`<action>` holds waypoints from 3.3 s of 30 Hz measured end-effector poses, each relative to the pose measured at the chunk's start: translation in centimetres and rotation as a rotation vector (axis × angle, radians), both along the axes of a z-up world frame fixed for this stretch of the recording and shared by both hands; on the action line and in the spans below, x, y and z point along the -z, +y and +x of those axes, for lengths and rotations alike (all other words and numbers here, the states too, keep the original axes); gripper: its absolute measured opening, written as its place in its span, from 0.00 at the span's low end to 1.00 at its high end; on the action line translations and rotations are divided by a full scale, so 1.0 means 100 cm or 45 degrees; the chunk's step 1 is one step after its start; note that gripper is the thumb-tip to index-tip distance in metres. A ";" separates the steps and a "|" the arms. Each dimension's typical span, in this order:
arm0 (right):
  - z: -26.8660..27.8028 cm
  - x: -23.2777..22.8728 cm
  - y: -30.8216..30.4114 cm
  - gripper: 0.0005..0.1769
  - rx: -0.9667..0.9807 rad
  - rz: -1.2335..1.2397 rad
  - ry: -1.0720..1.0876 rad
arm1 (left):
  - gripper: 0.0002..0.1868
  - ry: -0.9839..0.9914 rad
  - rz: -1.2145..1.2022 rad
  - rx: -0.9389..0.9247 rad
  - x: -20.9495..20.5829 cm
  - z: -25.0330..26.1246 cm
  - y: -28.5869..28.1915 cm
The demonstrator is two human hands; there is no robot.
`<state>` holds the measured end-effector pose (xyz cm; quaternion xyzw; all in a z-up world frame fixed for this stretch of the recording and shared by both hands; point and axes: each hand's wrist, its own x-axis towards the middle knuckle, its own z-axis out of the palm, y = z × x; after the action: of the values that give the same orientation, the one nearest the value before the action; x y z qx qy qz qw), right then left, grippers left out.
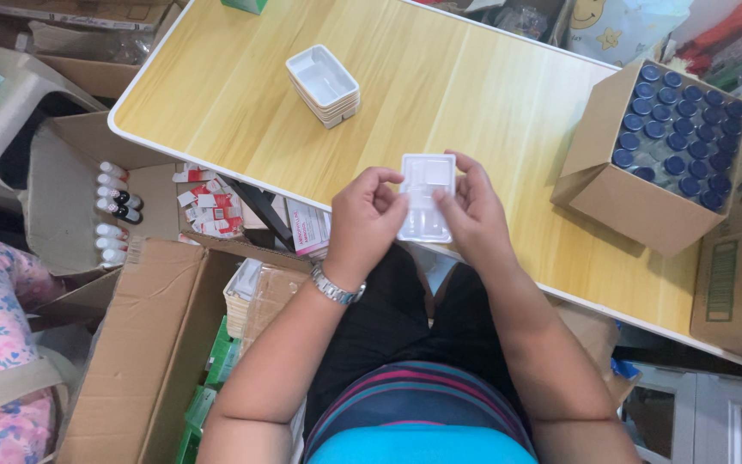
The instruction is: The person packs small bottles and paper inserts into white plastic trays, then places the trays into green boxes. The person repeatedly retrieves bottles and inserts from a large cardboard box and arranges them into the trays and boxes on the table.
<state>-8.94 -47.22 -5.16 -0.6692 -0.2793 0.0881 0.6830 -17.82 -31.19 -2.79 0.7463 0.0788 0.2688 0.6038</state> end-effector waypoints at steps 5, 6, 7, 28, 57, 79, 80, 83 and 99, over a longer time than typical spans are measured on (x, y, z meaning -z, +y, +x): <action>0.024 -0.007 0.003 0.39 0.338 -0.392 -0.441 | 0.13 -0.088 -0.009 0.066 0.000 0.013 -0.009; 0.027 -0.007 0.004 0.38 0.377 -0.529 -0.329 | 0.15 -0.041 0.005 0.076 0.000 0.014 -0.008; 0.031 -0.005 0.006 0.37 0.414 -0.666 -0.215 | 0.16 0.006 0.021 0.085 -0.001 0.016 -0.006; -0.073 0.004 0.020 0.10 0.150 -0.049 -1.215 | 0.49 1.155 0.704 -0.611 0.279 -0.321 0.136; -0.190 0.081 0.123 0.19 -1.630 -1.179 -0.797 | 0.47 1.790 0.574 -0.241 0.290 -0.394 0.129; -0.187 0.075 0.130 0.21 -1.670 -1.091 -0.697 | 0.48 1.702 0.468 -0.103 0.321 -0.352 0.063; -0.186 0.075 0.130 0.21 -1.665 -1.078 -0.700 | 0.46 1.662 0.378 -0.186 0.323 -0.346 0.054; -0.187 0.075 0.128 0.21 -1.672 -1.065 -0.709 | 0.42 1.538 0.228 -0.363 0.333 -0.348 0.042; -0.187 0.071 0.128 0.23 -1.661 -1.164 -0.658 | 0.39 1.883 0.205 -0.677 0.369 -0.437 0.131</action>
<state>-27.64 -34.45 -12.29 -0.5835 -0.6950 0.4141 0.0709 -61.52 -18.04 -39.72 0.7289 0.6160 -0.1571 0.2542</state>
